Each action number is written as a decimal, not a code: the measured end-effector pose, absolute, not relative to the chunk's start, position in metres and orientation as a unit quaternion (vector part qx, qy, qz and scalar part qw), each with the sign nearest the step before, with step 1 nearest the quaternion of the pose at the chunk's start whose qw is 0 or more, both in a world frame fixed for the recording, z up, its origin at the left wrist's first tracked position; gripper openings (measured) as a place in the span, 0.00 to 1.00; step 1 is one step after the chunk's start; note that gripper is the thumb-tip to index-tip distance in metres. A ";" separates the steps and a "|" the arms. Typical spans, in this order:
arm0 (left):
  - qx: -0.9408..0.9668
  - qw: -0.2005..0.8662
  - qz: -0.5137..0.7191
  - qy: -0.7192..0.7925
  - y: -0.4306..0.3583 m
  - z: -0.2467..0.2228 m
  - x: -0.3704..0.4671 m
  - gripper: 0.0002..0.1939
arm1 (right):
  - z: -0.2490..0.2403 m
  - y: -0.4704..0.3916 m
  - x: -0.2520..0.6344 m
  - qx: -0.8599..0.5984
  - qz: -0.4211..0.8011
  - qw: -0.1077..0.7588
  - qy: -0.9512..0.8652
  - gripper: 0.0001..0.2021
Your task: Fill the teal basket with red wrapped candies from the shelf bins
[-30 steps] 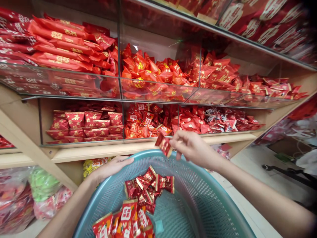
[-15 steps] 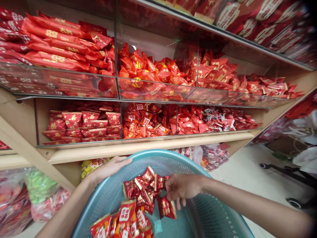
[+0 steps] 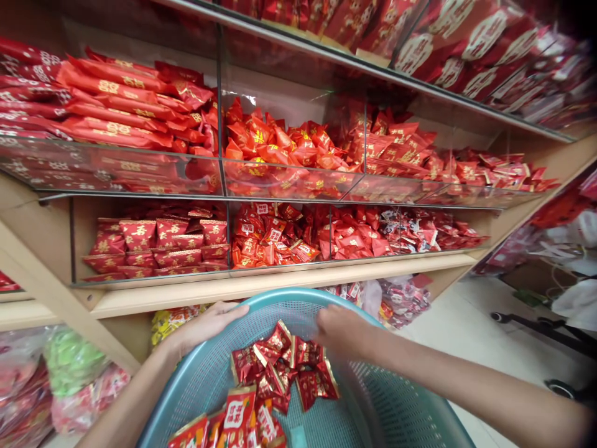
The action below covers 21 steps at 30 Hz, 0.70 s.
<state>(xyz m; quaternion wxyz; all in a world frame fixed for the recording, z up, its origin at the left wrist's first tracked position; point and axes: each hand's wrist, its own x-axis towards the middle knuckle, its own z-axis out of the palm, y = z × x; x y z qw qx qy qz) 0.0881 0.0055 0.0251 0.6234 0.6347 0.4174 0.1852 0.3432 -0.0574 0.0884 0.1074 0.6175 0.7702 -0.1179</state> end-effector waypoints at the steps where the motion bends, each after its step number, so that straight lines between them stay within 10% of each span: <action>1: 0.634 0.626 0.185 0.414 0.005 0.025 0.088 0.25 | 0.101 -0.049 0.341 0.613 -0.096 0.090 0.779 0.12; 21: 0.611 0.648 0.199 0.409 0.004 0.024 0.087 0.24 | 0.125 0.074 0.321 0.646 0.119 -0.014 0.754 0.10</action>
